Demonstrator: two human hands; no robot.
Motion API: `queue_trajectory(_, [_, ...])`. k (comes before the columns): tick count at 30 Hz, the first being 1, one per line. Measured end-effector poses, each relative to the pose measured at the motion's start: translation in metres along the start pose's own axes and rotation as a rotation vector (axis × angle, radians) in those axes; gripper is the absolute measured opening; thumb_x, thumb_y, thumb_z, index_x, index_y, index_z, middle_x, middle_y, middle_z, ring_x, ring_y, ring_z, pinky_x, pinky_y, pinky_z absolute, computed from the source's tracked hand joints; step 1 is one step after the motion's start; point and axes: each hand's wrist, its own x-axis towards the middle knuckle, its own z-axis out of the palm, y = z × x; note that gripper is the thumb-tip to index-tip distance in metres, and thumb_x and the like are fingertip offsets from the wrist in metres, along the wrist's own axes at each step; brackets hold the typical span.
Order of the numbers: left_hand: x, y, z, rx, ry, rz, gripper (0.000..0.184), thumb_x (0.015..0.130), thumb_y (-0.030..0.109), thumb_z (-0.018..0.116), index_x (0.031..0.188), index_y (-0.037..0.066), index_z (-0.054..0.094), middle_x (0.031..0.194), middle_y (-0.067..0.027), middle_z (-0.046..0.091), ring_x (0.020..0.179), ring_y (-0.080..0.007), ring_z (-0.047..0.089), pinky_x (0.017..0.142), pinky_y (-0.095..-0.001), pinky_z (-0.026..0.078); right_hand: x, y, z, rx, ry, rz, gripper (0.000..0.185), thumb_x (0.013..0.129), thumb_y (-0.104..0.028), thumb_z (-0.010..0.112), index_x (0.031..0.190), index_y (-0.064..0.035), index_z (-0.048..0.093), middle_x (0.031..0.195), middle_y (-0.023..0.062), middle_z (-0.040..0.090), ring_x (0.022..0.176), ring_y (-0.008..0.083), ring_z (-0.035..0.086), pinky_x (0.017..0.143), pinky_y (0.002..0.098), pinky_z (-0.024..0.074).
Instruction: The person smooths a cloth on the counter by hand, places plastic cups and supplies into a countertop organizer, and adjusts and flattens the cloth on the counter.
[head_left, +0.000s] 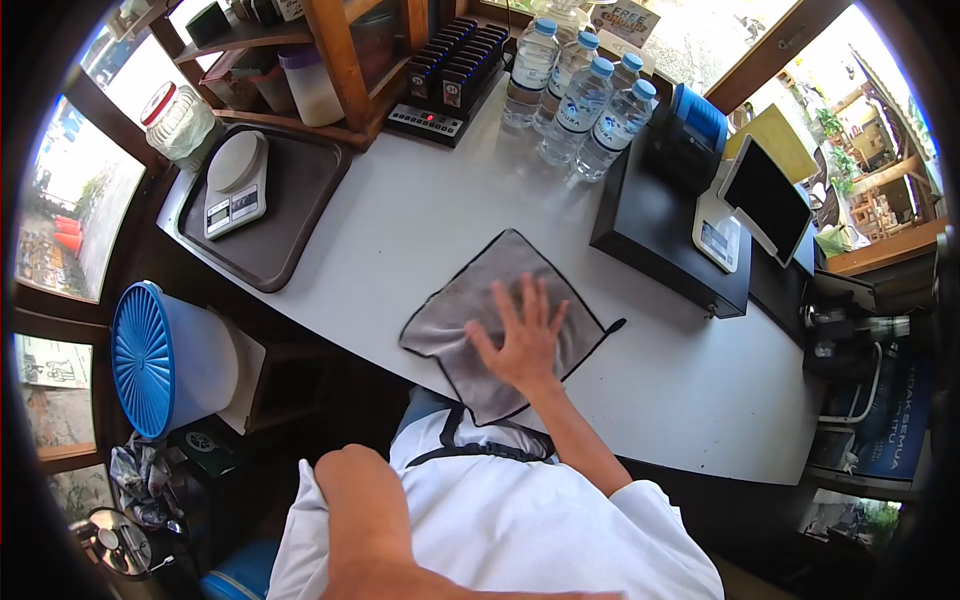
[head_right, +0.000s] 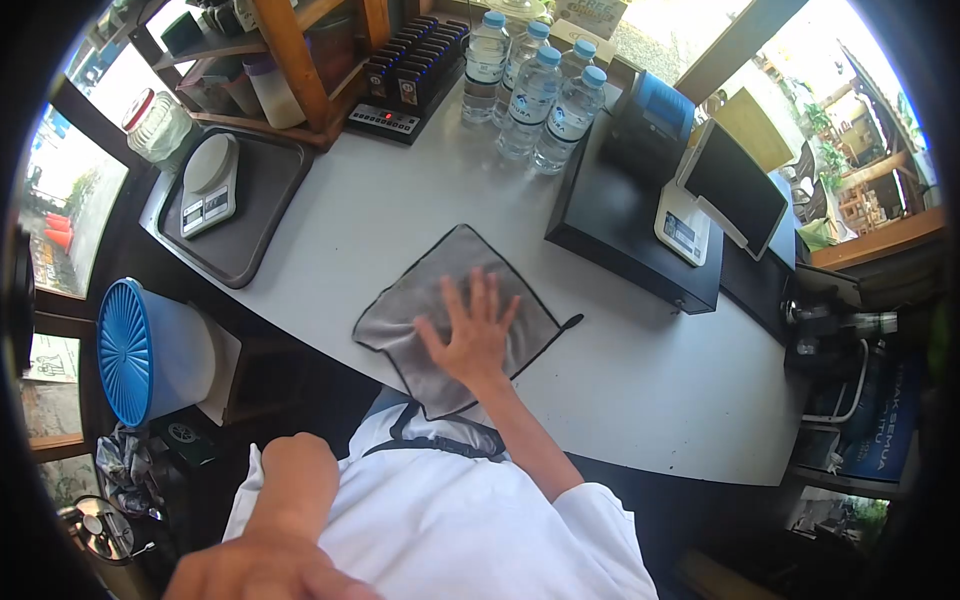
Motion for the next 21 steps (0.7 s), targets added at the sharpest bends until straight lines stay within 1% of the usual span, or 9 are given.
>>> queue_trajectory(3, [0.003, 0.025, -0.038, -0.187, -0.207, 0.061, 0.042, 0.11, 0.036, 0.042, 0.142, 0.015, 0.061, 0.139, -0.0089, 0.067, 0.133, -0.0319, 0.057, 0.114, -0.059, 0.036, 0.025, -0.002, 0.0, -0.135, 0.008, 0.288, 0.087, 0.093, -0.071, 0.054, 0.161, -0.0202, 0.038, 0.169, 0.0225, 0.02, 0.157, 0.0437, 0.014, 0.122, 0.0695, 0.0023])
queue_trajectory(6, [-0.012, 0.026, -0.074, 0.072, -0.354, 0.554, 0.043, 0.108, 0.031, 0.052, 0.149, 0.017, 0.055, 0.151, -0.0031, 0.057, 0.138, -0.0272, 0.052, 0.112, -0.0516, 0.038, 0.035, -0.029, 0.014, -0.035, -0.001, 0.006, 0.086, 0.092, -0.07, 0.056, 0.159, -0.0196, 0.04, 0.168, 0.023, 0.023, 0.157, 0.0434, 0.015, 0.122, 0.0691, 0.0038])
queue_trajectory(9, [-0.045, 0.054, -0.103, 0.275, 0.099, -0.165, 0.021, 0.1, 0.033, 0.055, 0.091, 0.015, 0.059, 0.093, -0.0018, 0.061, 0.097, -0.0243, 0.056, 0.093, -0.0506, 0.043, 0.037, -0.042, 0.025, 0.16, -0.179, -0.465, 0.084, 0.091, -0.07, 0.058, 0.156, -0.0187, 0.045, 0.167, 0.0236, 0.025, 0.156, 0.0424, 0.017, 0.122, 0.0689, 0.0063])
queue_trajectory(10, [-0.061, 0.035, -0.123, 0.343, 0.293, -0.074, 0.041, 0.105, 0.045, 0.056, 0.09, 0.007, 0.065, 0.09, -0.0152, 0.068, 0.09, -0.0341, 0.067, 0.094, -0.0598, 0.05, 0.039, -0.038, 0.024, 0.224, -0.262, -0.608, 0.084, 0.09, -0.07, 0.058, 0.156, -0.0183, 0.045, 0.167, 0.0238, 0.025, 0.156, 0.0424, 0.018, 0.122, 0.0689, 0.0067])
queue_trajectory(12, [-0.084, 0.038, -0.171, 0.569, 0.407, -0.282, 0.039, 0.106, 0.039, 0.056, 0.098, 0.002, 0.066, 0.091, -0.0144, 0.068, 0.094, -0.0349, 0.067, 0.096, -0.0575, 0.05, 0.065, -0.023, 0.02, 0.024, -0.08, -0.226, 0.083, 0.09, -0.07, 0.059, 0.157, -0.0235, 0.045, 0.168, 0.019, 0.026, 0.157, 0.0385, 0.018, 0.123, 0.0676, 0.0071])
queue_trajectory(14, [-0.108, 0.037, -0.207, 0.807, 0.521, -0.375, 0.027, 0.107, 0.021, 0.056, 0.1, -0.003, 0.065, 0.097, -0.0137, 0.071, 0.096, -0.027, 0.068, 0.095, -0.044, 0.052, 0.1, -0.016, 0.034, -0.153, 0.102, 0.251, 0.082, 0.089, -0.071, 0.058, 0.157, -0.0272, 0.045, 0.169, 0.0157, 0.026, 0.158, 0.0356, 0.018, 0.123, 0.067, 0.0068])
queue_trajectory(17, [-0.148, 0.032, -0.251, 1.022, 0.68, -0.479, 0.016, 0.106, 0.01, 0.058, 0.104, -0.004, 0.065, 0.102, -0.0118, 0.072, 0.096, -0.0172, 0.067, 0.093, -0.032, 0.051, 0.12, -0.062, 0.043, -0.196, 0.011, 0.058, 0.085, 0.089, -0.073, 0.057, 0.159, -0.0276, 0.041, 0.17, 0.0133, 0.025, 0.158, 0.0347, 0.017, 0.124, 0.0656, 0.0059])
queue_trajectory(20, [-0.172, 0.038, -0.278, 1.11, 0.695, -0.532, 0.015, 0.107, 0.01, 0.058, 0.104, -0.003, 0.066, 0.1, -0.0108, 0.072, 0.094, -0.015, 0.068, 0.091, -0.0288, 0.051, 0.116, -0.065, 0.033, 0.074, -0.309, -0.582, 0.09, 0.09, -0.075, 0.054, 0.161, -0.023, 0.036, 0.17, 0.016, 0.024, 0.158, 0.038, 0.015, 0.124, 0.0642, 0.0052])
queue_trajectory(21, [-0.178, 0.041, -0.283, 1.135, 0.682, -0.539, 0.016, 0.107, 0.011, 0.058, 0.104, -0.002, 0.066, 0.099, -0.0106, 0.072, 0.093, -0.0153, 0.068, 0.09, -0.0287, 0.052, 0.124, -0.051, 0.029, -0.01, -0.287, -0.56, 0.091, 0.091, -0.074, 0.053, 0.162, -0.0206, 0.033, 0.169, 0.0174, 0.025, 0.158, 0.04, 0.016, 0.125, 0.0627, 0.0066])
